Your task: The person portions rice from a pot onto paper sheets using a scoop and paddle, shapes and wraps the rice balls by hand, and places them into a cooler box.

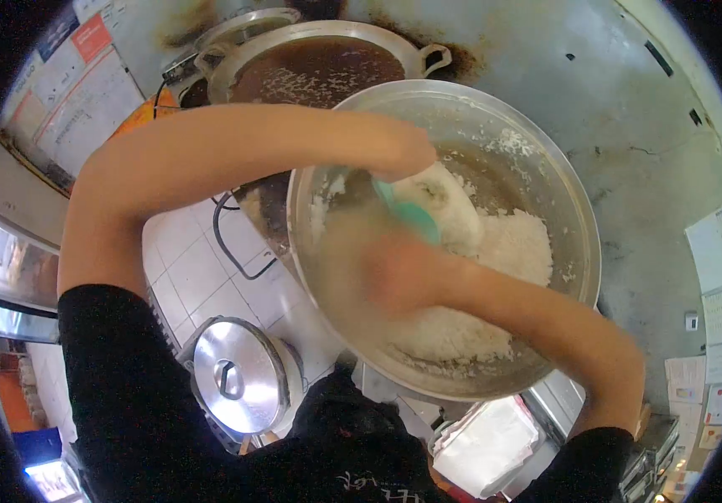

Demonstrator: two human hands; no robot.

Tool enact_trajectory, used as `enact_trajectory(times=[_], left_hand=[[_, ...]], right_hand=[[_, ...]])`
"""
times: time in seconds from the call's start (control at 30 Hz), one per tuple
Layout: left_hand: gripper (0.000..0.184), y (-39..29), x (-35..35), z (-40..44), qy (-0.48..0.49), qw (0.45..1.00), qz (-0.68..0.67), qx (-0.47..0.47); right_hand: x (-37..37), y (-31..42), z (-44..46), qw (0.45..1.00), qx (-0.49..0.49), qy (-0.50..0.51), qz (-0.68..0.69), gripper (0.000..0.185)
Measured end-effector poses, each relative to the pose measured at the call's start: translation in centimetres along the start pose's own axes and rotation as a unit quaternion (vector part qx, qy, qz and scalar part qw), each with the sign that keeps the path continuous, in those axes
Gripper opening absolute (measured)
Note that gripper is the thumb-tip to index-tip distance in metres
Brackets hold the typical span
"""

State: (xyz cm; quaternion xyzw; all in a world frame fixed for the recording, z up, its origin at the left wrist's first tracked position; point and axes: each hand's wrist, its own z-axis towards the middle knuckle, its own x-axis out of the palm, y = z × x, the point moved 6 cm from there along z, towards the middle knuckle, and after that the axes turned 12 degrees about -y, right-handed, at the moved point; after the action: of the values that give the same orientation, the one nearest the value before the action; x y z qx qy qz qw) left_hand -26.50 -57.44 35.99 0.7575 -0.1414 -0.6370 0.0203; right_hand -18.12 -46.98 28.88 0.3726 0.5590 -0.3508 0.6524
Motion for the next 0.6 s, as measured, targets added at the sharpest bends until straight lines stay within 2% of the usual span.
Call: enact_trajectory(times=[0.13,0.2,0.23,0.3,0.33,0.37,0.4,0.43,0.5,0.53,0.57,0.6], left_hand=[[0.022,-0.3,0.7,1.7,0.056,0.998,0.02,0.032],[0.028,-0.8,1.9,2.1,0.055,0.991,0.007,0.118],[0.032,-1.0,3.0,2.4,0.055,0.985,0.0,0.161],[0.036,-1.5,5.9,3.7,0.056,0.973,-0.017,0.222],[0.038,-1.8,7.5,4.7,0.056,0.968,-0.024,0.242],[0.043,-1.4,10.2,6.4,0.098,0.966,-0.014,0.238],[0.048,-1.2,11.8,7.2,0.14,0.962,-0.004,0.234],[0.048,-1.5,11.5,7.1,0.141,0.962,-0.006,0.235],[0.053,-2.1,10.7,6.7,0.206,0.96,-0.067,0.176],[0.053,-2.2,10.9,6.7,0.207,0.959,-0.068,0.182],[0.052,-2.5,10.7,6.6,0.184,0.951,-0.148,0.201],[0.047,-2.9,10.7,6.7,0.162,0.95,-0.162,0.211]], right_hand=[[0.8,0.7,0.0,0.999,-0.036,0.035,-0.001,0.01],[1.6,0.3,-0.6,0.998,-0.03,0.047,-0.024,0.014],[-0.3,0.6,-1.2,0.998,-0.024,0.047,-0.024,0.014],[-5.4,0.2,-3.3,0.982,0.157,0.083,0.07,0.02],[-6.0,-0.2,-4.9,0.985,0.166,0.043,0.027,0.022],[-6.6,-0.3,-7.0,0.985,0.172,0.003,-0.017,0.025],[-8.4,-0.5,-9.0,0.97,0.236,-0.061,0.011,0.024],[-10.9,-0.3,-11.1,0.946,0.298,-0.125,0.039,0.024],[-14.2,0.4,-16.1,0.865,0.473,-0.132,0.103,0.022],[-15.2,1.1,-19.3,0.828,0.514,-0.191,0.116,0.018],[-15.8,2.2,-22.5,0.785,0.552,-0.251,0.127,0.014],[-16.1,3.6,-26.1,0.666,0.615,-0.378,0.188,0.016]])
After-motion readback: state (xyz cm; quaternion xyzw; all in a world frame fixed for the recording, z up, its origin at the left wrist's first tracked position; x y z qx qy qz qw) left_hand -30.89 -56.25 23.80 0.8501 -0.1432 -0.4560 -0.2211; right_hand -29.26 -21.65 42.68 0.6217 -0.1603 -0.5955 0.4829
